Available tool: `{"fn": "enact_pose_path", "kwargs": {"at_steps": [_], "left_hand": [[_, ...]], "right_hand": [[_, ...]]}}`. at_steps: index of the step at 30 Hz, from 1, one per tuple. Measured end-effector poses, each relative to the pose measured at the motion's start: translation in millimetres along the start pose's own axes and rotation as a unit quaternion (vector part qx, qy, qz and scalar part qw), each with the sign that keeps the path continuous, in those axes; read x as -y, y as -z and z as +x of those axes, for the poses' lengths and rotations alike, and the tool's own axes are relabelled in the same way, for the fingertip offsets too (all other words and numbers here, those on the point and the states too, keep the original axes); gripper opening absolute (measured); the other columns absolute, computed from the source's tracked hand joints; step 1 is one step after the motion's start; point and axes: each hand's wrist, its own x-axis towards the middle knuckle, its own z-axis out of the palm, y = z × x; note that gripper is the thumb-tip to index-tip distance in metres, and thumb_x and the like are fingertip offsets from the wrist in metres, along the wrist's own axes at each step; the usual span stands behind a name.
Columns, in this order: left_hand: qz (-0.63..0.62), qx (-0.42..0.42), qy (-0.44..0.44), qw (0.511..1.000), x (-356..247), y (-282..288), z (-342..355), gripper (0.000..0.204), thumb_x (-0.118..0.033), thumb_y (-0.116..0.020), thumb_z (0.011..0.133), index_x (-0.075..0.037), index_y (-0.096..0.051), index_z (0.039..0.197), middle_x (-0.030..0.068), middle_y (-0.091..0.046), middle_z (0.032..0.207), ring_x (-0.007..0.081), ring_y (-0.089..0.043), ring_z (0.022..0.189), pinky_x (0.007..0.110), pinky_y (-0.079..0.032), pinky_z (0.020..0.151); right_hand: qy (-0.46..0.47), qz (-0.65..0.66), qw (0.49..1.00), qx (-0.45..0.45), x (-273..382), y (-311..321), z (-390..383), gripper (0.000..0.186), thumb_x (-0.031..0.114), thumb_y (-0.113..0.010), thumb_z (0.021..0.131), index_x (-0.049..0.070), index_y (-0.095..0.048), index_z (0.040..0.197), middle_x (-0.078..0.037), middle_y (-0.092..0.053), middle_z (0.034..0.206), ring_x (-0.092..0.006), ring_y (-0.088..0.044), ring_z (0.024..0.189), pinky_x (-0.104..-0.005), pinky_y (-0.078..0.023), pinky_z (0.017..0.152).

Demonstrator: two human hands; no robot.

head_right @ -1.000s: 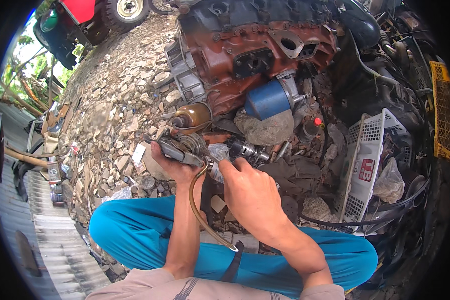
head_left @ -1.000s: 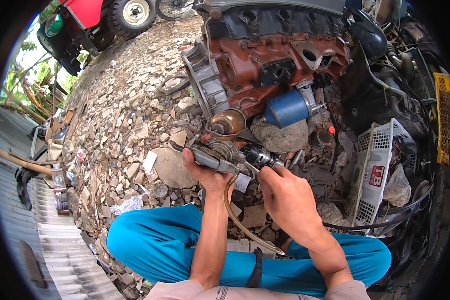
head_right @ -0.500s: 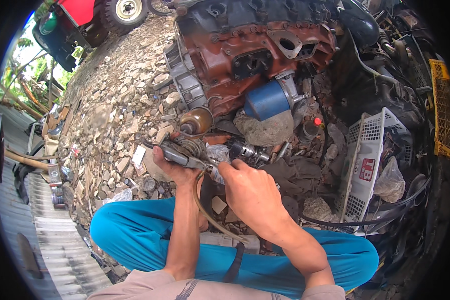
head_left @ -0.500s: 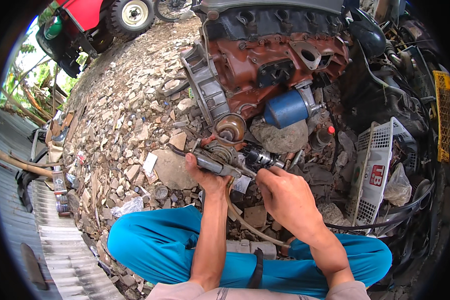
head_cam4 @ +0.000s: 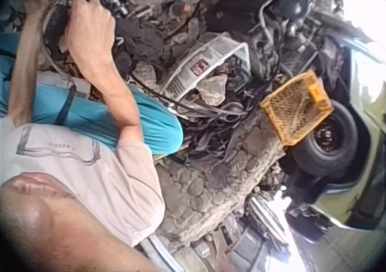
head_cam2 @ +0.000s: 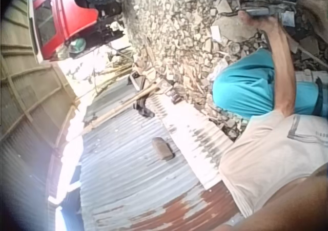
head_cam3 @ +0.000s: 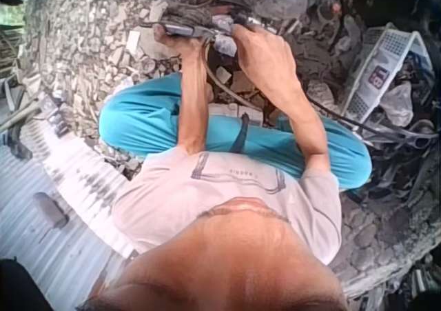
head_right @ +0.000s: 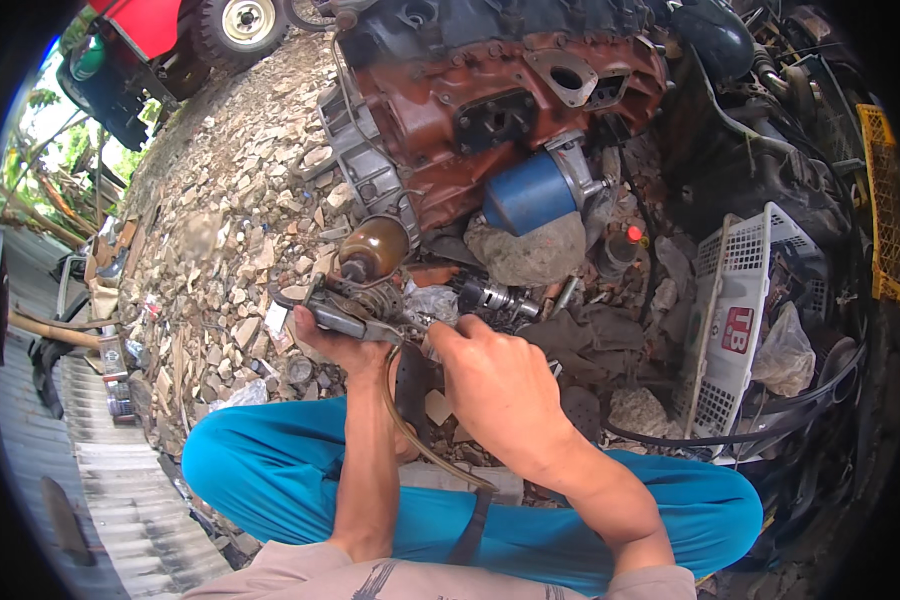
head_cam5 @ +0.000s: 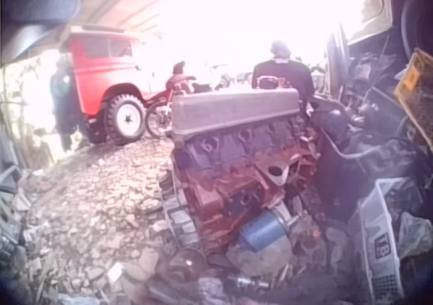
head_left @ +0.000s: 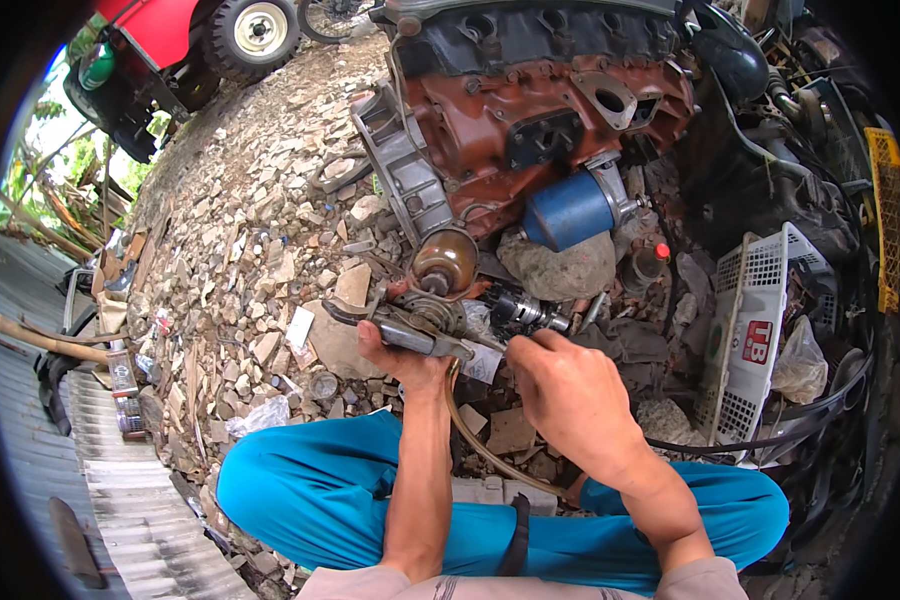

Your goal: The person sits on the ground and disassembles a carburetor using a screwdriver and a rag. They remove the float bowl, clean internal components, and wipe the parts with a cloth.

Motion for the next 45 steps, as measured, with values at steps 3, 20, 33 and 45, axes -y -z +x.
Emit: {"fn": "enact_pose_path", "kwargs": {"at_steps": [3,20,33,45], "left_hand": [[-0.021,0.002,0.005,1.0,4.1,-6.2,-0.5,0.074,-0.069,-0.065,0.075,-0.005,-0.06,0.111,0.0149,-0.059,0.112,0.0347,-0.059,0.106,0.059,-0.05,0.089],[-0.077,-0.004,0.058,0.995,-2.4,-38.5,-8.9,0.076,-0.071,-0.062,0.076,-0.006,-0.058,0.114,0.0156,-0.06,0.117,0.0349,-0.064,0.1,0.054,-0.057,0.082],[-0.093,-0.012,0.069,0.993,-3.0,-30.3,-4.9,0.067,-0.07,-0.056,0.082,-0.008,-0.06,0.106,0.0138,-0.063,0.11,0.0342,-0.066,0.091,0.051,-0.057,0.079],[-0.096,0.005,0.062,0.993,-5.4,-20.5,-1.8,0.066,-0.071,-0.054,0.083,-0.011,-0.061,0.109,0.0163,-0.063,0.113,0.0377,-0.066,0.093,0.051,-0.057,0.079]], "right_hand": [[-0.051,-0.06,0.989,-0.123,-9.2,7.4,9.5,0.012,0.002,-0.06,0.083,0.005,-0.057,0.094,-0.019,-0.062,0.085,-0.0412,-0.065,0.072,-0.0493,-0.053,0.061],[-0.075,0.604,0.782,-0.136,-70.7,47.6,20.4,0.042,0.002,-0.071,0.084,-0.005,-0.055,0.122,-0.007,-0.061,0.095,-0.0135,-0.062,0.086,-0.0291,-0.054,0.078],[0.101,0.341,0.935,0.01,-33.2,11.4,18.4,0.025,0.003,-0.06,0.084,-0.004,-0.065,0.107,-0.017,-0.072,0.082,-0.023,-0.074,0.082,-0.0305,-0.056,0.069],[0.177,0.244,0.94,-0.157,-14.3,-37.3,24.2,0.016,-0.008,-0.071,0.072,-0.001,-0.062,0.084,-0.016,-0.07,0.09,-0.0277,-0.072,0.081,-0.0331,-0.057,0.069]]}}
